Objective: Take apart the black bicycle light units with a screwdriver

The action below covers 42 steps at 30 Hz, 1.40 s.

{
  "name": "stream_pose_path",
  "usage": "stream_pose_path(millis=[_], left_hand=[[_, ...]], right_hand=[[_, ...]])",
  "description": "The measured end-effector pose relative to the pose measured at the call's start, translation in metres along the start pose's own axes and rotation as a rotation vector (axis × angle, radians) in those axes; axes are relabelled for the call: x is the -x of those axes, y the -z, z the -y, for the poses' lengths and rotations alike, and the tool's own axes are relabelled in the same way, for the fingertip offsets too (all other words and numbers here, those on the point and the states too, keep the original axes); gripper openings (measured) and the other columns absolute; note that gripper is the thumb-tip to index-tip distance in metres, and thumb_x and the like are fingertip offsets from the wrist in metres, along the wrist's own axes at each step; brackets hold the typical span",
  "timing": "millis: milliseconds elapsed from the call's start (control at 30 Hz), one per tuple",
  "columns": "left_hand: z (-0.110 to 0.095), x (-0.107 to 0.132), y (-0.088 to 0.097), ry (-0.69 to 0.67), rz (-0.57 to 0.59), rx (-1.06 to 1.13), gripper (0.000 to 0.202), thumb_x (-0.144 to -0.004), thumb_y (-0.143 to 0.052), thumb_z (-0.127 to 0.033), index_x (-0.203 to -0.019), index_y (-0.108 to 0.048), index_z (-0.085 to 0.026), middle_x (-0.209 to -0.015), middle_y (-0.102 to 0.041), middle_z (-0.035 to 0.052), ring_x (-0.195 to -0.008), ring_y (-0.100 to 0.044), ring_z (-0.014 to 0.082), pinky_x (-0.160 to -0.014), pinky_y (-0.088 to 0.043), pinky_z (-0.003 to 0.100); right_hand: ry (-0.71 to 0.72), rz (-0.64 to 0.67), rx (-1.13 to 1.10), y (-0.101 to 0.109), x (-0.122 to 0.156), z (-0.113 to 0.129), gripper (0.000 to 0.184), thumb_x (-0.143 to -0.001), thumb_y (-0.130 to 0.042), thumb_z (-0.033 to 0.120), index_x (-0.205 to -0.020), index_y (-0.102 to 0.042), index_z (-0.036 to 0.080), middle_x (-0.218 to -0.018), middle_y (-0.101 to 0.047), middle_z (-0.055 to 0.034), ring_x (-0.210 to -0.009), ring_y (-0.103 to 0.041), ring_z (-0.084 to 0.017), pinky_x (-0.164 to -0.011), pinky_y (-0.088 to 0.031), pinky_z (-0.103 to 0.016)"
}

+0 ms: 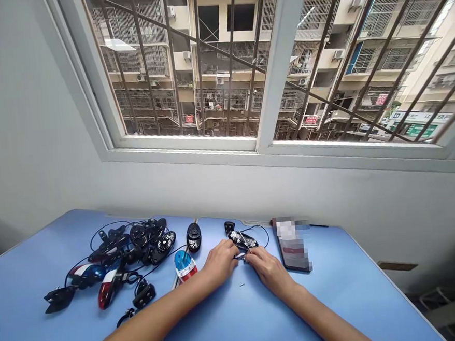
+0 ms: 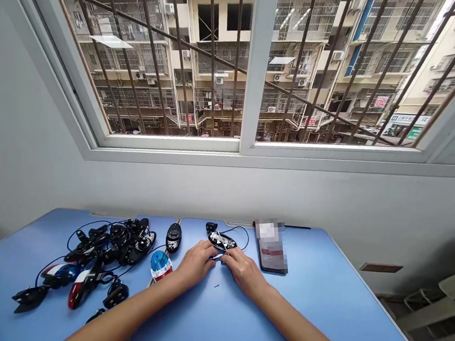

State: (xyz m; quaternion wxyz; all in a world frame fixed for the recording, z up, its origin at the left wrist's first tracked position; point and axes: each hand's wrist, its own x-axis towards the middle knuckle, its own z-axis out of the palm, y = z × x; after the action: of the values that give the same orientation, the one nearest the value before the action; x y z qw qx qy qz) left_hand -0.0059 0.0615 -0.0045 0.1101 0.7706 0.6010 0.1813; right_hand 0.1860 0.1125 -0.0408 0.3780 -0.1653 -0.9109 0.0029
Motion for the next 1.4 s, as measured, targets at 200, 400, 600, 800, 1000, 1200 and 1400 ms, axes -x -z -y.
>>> stream_pose_path(millis=[200, 400, 600, 800, 1000, 1200, 1400], left_hand=[[0.005, 0.019, 0.016, -0.053, -0.01, 0.029, 0.038, -0.08, -0.064, -0.005, -0.115, -0.063, -0.02, -0.127, -0.06, 0.008, -0.116, -0.057, 0.0245, -0.097, -0.047, 0.037], [-0.008, 0.062, 0.014, -0.095, 0.076, -0.023, 0.021, -0.079, -0.07, -0.009, -0.097, -0.066, -0.02, -0.103, -0.067, 0.0053, -0.098, -0.062, 0.0256, -0.081, -0.053, 0.038], [-0.01, 0.106, 0.027, -0.078, 0.06, -0.111, 0.019, -0.082, -0.069, -0.012, -0.098, -0.064, -0.02, -0.106, -0.066, 0.005, -0.097, -0.06, 0.024, -0.081, -0.052, 0.036], [0.018, 0.147, 0.048, 0.254, -0.16, -0.164, 0.036, -0.078, -0.068, -0.006, -0.111, -0.06, -0.019, -0.12, -0.061, 0.0098, -0.106, -0.056, 0.0294, -0.086, -0.051, 0.043], [0.029, 0.153, 0.033, 0.219, -0.145, -0.14, 0.026, -0.082, -0.057, -0.001, -0.099, -0.062, -0.02, -0.112, -0.064, 0.0065, -0.099, -0.06, 0.0249, -0.08, -0.053, 0.037], [0.037, 0.158, 0.037, 0.172, -0.237, -0.243, 0.026, -0.089, -0.041, -0.003, -0.09, -0.062, -0.019, -0.109, -0.065, 0.0079, -0.093, -0.061, 0.0229, -0.073, -0.052, 0.033], [0.043, 0.168, 0.047, 0.168, -0.368, -0.285, 0.037, -0.09, -0.035, -0.004, -0.106, -0.063, -0.023, -0.111, -0.066, 0.0084, -0.096, -0.062, 0.0233, -0.075, -0.054, 0.034]], right_hand=[[-0.016, -0.045, -0.006, 0.001, -0.005, -0.006, 0.026, -0.097, -0.039, 0.008, -0.105, -0.06, 0.021, -0.092, -0.065, -0.0078, -0.082, -0.062, -0.019, -0.066, -0.055, -0.028], [-0.007, -0.02, -0.071, 0.017, 0.008, 0.034, 0.018, -0.096, -0.045, 0.011, -0.106, -0.057, 0.019, -0.091, -0.066, -0.0078, -0.078, -0.062, -0.017, -0.065, -0.054, -0.027], [0.11, 0.057, -0.079, 0.001, 0.005, 0.047, 0.023, -0.1, -0.038, 0.017, -0.099, -0.061, 0.02, -0.083, -0.066, -0.0056, -0.069, -0.064, -0.016, -0.058, -0.051, -0.025], [0.087, -0.122, 0.024, -0.01, -0.004, 0.026, 0.021, -0.098, -0.042, 0.016, -0.1, -0.063, 0.021, -0.084, -0.067, -0.006, -0.073, -0.066, -0.017, -0.056, -0.051, -0.024], [0.058, -0.148, 0.016, 0.0, 0.002, 0.034, 0.018, -0.097, -0.046, 0.013, -0.103, -0.061, 0.019, -0.086, -0.066, -0.0074, -0.074, -0.065, -0.017, -0.06, -0.052, -0.025], [0.054, -0.169, -0.032, -0.001, -0.001, 0.036, 0.019, -0.097, -0.045, 0.013, -0.103, -0.061, 0.02, -0.085, -0.066, -0.0066, -0.074, -0.065, -0.016, -0.062, -0.053, -0.026], [0.024, -0.186, -0.055, -0.002, 0.006, 0.028, 0.017, -0.096, -0.049, 0.016, -0.106, -0.063, 0.02, -0.09, -0.068, -0.0069, -0.079, -0.068, -0.017, -0.067, -0.054, -0.026]])
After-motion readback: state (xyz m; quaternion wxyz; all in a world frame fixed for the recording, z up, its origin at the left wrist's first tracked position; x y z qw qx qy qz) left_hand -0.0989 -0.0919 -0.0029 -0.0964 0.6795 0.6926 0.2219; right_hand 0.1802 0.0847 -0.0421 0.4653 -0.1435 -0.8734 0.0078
